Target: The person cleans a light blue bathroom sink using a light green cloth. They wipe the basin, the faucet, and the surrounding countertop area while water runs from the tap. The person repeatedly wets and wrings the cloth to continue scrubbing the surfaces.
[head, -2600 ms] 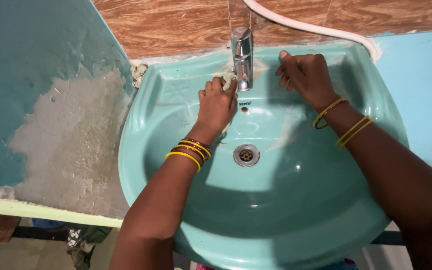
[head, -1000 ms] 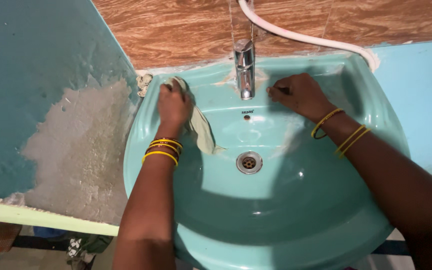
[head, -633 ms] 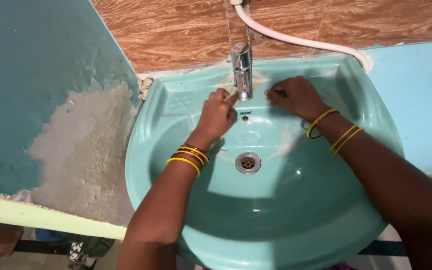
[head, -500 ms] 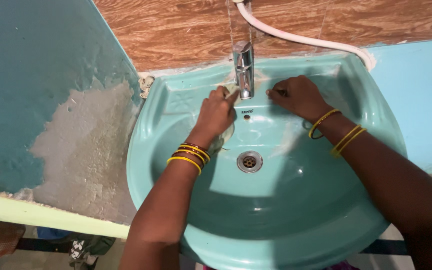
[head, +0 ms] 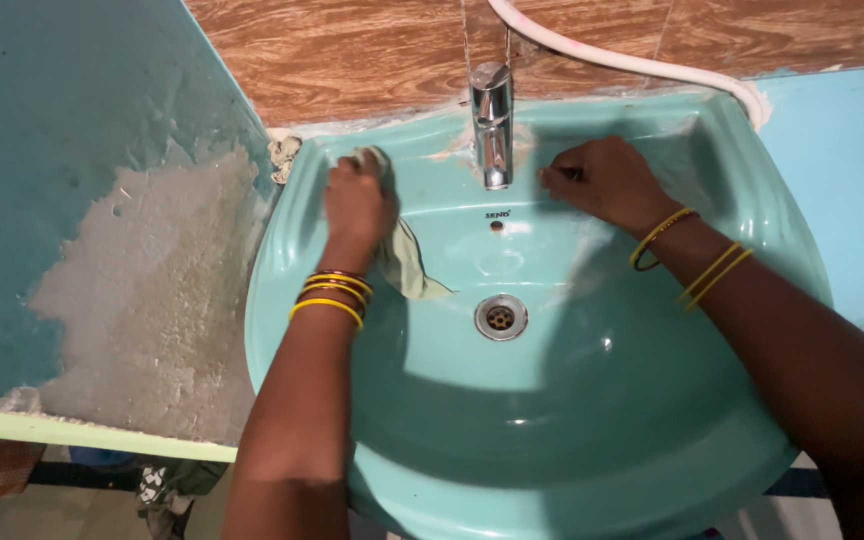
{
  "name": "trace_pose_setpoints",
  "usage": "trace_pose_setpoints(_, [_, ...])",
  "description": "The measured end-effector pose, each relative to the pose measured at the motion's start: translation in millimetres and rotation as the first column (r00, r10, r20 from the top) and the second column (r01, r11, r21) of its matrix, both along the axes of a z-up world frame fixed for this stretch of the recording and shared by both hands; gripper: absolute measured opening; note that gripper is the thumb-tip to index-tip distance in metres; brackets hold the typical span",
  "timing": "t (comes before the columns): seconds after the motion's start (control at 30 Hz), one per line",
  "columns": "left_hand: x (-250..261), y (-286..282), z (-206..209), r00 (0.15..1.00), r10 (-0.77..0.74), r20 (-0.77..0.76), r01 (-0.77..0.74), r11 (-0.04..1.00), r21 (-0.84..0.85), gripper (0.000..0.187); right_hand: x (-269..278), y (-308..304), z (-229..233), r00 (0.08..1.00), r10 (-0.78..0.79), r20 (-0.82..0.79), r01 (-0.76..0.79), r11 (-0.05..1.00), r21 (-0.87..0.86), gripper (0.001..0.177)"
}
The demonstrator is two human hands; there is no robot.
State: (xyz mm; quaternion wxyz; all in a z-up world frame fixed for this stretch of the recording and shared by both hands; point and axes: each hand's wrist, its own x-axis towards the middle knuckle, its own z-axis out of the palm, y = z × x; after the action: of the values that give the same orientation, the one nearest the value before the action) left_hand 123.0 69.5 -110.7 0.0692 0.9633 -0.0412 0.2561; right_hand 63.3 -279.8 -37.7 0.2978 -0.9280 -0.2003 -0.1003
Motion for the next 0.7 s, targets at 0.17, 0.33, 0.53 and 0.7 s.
trace_pose_setpoints(0.17, [-28, -68, 0, 0.949, -0.281, 0.143, 0.274, 0.959, 0.065, 0.055, 0, -6, -1, 0.999, 0.049, -0.001, -0.049, 0.993, 0.108, 0.032])
trace_pose_setpoints(0.33, [-48, -94, 10, 0.912, -0.405, 0.069, 0.404, 0.914, 0.037, 0.054, -2, -2, -2, 1.0, -0.003, -0.008, 0.003, 0.999, 0.038, 0.033])
trace_pose_setpoints(0.53, [4, -31, -8, 0.999, -0.034, 0.008, 0.032, 0.98, 0.198, 0.03, -4, -1, -3, 1.0, -0.013, 0.01, 0.013, 1.0, -0.011, 0.033])
trace_pose_setpoints(0.7, [17, 29, -13, 0.985, 0.174, 0.023, -0.175, 0.982, 0.076, 0.029, -1, -6, -5, 1.0, 0.021, 0.02, -0.021, 1.0, 0.014, 0.034])
